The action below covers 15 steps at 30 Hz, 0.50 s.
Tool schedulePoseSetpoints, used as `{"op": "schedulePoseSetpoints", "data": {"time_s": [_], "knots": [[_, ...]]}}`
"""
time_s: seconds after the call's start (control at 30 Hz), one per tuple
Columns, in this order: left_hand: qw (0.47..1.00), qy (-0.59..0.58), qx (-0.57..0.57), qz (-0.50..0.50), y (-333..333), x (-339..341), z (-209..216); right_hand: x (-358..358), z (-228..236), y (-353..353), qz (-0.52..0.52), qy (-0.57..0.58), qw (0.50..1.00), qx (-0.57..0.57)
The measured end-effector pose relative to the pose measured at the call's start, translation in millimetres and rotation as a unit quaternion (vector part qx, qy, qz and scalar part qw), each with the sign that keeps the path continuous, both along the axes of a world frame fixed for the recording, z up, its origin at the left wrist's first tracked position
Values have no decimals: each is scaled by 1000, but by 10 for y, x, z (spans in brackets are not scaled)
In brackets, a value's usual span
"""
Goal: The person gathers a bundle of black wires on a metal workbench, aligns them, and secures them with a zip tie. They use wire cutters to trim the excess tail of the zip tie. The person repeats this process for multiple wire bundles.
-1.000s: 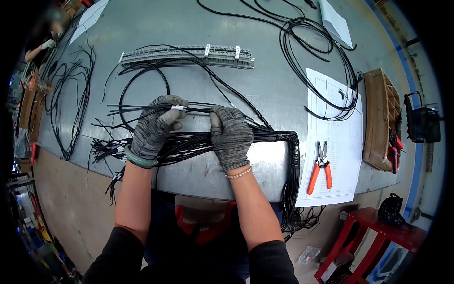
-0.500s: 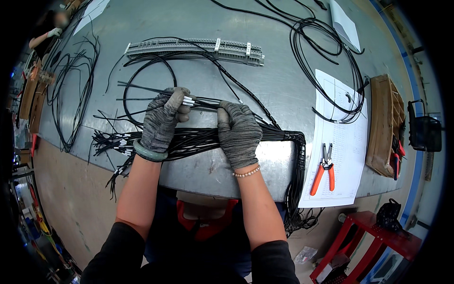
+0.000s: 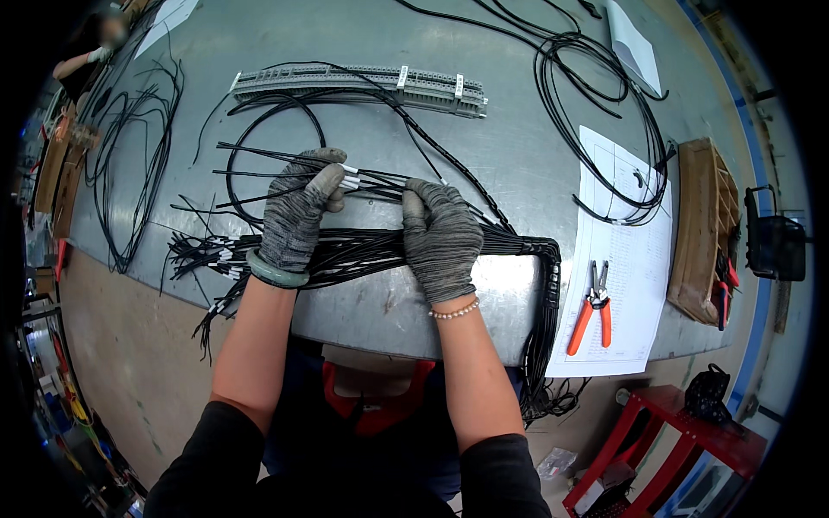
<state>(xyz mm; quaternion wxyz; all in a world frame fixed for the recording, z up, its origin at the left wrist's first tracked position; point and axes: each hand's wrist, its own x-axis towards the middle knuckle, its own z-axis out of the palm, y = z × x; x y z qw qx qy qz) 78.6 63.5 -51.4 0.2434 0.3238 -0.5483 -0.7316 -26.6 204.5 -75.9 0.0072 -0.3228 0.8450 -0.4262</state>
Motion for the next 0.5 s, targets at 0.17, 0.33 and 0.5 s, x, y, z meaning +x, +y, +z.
{"op": "schedulePoseSetpoints", "data": {"time_s": [0.17,0.33,0.5], "knots": [[999,23,38,-18,-53,52,-28,34,98,-65,27,74,996,-42],[996,49,54,-47,-107,85,-37,82,361,-204,64,129,989,-27],[996,32,47,-62,-99,104,-15,31,385,-373,131,163,977,51]]}}
